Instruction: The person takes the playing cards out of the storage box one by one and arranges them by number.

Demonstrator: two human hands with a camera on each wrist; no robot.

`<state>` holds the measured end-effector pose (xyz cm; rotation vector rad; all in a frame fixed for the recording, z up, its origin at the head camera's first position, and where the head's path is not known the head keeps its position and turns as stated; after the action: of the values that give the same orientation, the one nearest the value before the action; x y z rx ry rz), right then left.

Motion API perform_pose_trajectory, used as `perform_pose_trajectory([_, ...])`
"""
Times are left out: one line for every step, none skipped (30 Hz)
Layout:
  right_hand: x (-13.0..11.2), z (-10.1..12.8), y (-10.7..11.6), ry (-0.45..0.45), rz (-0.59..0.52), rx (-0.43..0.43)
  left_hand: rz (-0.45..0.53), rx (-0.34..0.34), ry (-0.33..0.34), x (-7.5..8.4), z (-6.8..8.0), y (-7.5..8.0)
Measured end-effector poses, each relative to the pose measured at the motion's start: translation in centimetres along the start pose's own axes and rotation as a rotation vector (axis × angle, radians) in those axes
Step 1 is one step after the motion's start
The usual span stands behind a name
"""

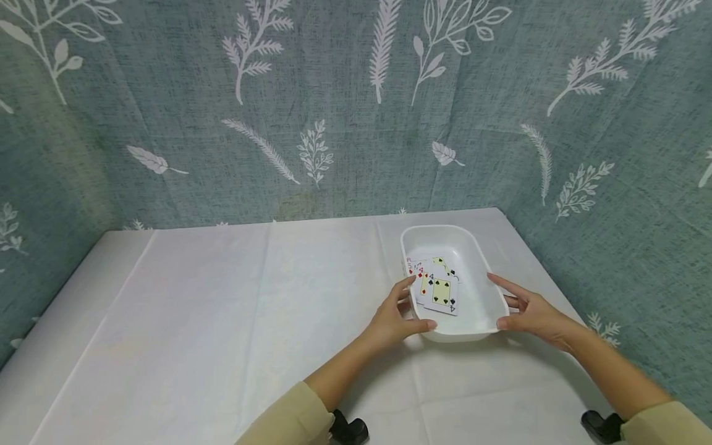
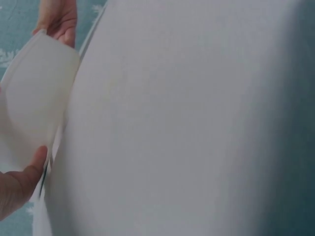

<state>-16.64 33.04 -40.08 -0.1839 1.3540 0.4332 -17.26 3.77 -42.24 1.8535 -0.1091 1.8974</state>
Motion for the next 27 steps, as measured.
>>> perform_pose_trajectory([0.0,-0.1,-0.1,0.001,-0.004,-0.003,0.0,0.0,0.001,-0.1,0.0,0.2])
perform_pose_trajectory([-0.1,-0.2,-0.3,-0.001,-0.004,-0.001,0.003,0.0,0.003,-0.1,0.1,0.4])
perform_pose_trajectory([-0.1,-0.3,-0.5,-0.002,-0.002,-0.001,0.004,0.002,0.005,-0.2,0.2,0.5])
perform_pose_trajectory([-0.2,-0.4,-0.7,-0.004,0.001,-0.001,0.006,0.004,0.01,-0.2,0.3,0.7])
perform_pose_trajectory([-0.2,-0.6,-0.9,-0.007,0.003,-0.002,0.007,0.008,0.017,-0.3,0.4,0.9])
perform_pose_trajectory([-0.3,-0.7,-1.0,-0.01,0.006,-0.003,0.008,0.012,0.02,-0.4,0.5,1.1])
perform_pose_trajectory([-0.3,-0.8,-1.2,-0.009,0.012,-0.005,0.012,0.015,0.02,-0.5,0.6,1.2])
perform_pose_trajectory([-0.4,-0.9,-1.4,-0.013,0.016,-0.001,0.017,0.015,0.022,-0.6,0.7,1.4])
perform_pose_trajectory([-0.5,-0.9,-1.5,-0.016,0.014,0.001,0.019,0.015,0.021,-0.6,0.8,1.5])
perform_pose_trajectory([-0.5,-1.0,-1.7,-0.016,0.017,0.001,0.021,0.014,0.018,-0.6,0.9,1.6])
perform_pose_trajectory([-0.5,-1.0,-1.8,-0.017,0.012,0.001,0.024,0.013,0.015,-0.7,1.0,1.7])
perform_pose_trajectory([-0.6,-1.1,-1.9,-0.02,0.01,0.003,0.022,0.013,0.01,-0.7,1.0,1.8])
perform_pose_trajectory([-0.6,-1.1,-2.0,-0.022,0.011,0.005,0.021,0.013,0.008,-0.8,1.0,1.9])
perform_pose_trajectory([-0.6,-1.2,-2.0,-0.027,0.01,0.01,0.018,0.012,0.006,-0.9,1.1,2.0])
perform_pose_trajectory([-0.6,-1.2,-2.1,-0.025,0.013,0.008,0.016,0.013,0.004,-0.9,1.1,2.1])
perform_pose_trajectory([-0.6,-1.3,-2.2,-0.026,0.015,0.006,0.014,0.014,0.004,-1.0,1.1,2.2])
perform_pose_trajectory([-0.6,-1.4,-2.3,-0.029,0.015,0.006,0.01,0.014,0.003,-1.0,1.2,2.3])
perform_pose_trajectory([-0.6,-1.4,-2.4,-0.03,0.02,0.004,0.006,0.014,0.002,-1.1,1.2,2.4])
perform_pose_trajectory([-0.6,-1.5,-2.5,-0.029,0.024,0.001,0.003,0.013,-0.001,-1.1,1.3,2.5])
perform_pose_trajectory([-0.6,-1.5,-2.5,-0.029,0.025,-0.003,0.003,0.011,-0.005,-1.1,1.3,2.7])
perform_pose_trajectory([-0.7,-1.5,-2.6,-0.03,0.025,-0.008,0.001,0.01,-0.007,-1.2,1.3,2.8])
perform_pose_trajectory([-0.7,-1.6,-2.7,-0.032,0.027,-0.008,-0.001,0.009,-0.009,-1.2,1.4,2.9])
perform_pose_trajectory([-0.8,-1.6,-2.8,-0.034,0.032,-0.007,-0.005,0.009,-0.01,-1.3,1.4,3.0])
perform_pose_trajectory([-0.8,-1.7,-2.9,-0.038,0.034,-0.006,-0.009,0.01,-0.011,-1.3,1.5,3.1])
perform_pose_trajectory([-0.9,-1.7,-3.0,-0.041,0.035,-0.006,-0.009,0.011,-0.011,-1.4,1.5,3.2])
perform_pose_trajectory([-0.9,-1.8,-3.1,-0.044,0.034,-0.006,-0.008,0.012,-0.009,-1.4,1.6,3.4])
perform_pose_trajectory([-0.9,-1.9,-3.1,-0.047,0.031,-0.007,-0.009,0.014,-0.007,-1.4,1.6,3.5])
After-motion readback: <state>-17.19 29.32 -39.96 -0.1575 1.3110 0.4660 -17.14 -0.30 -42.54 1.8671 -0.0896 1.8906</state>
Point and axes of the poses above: each hand's wrist, its own z-axis away from the middle knuckle, its own y-axis out of the back of the hand, x = y × z, the point moved 1 cm from there along -z, towards the middle knuckle, and after that the axes turned 7 degrees about -z, right-handed, at the moved point
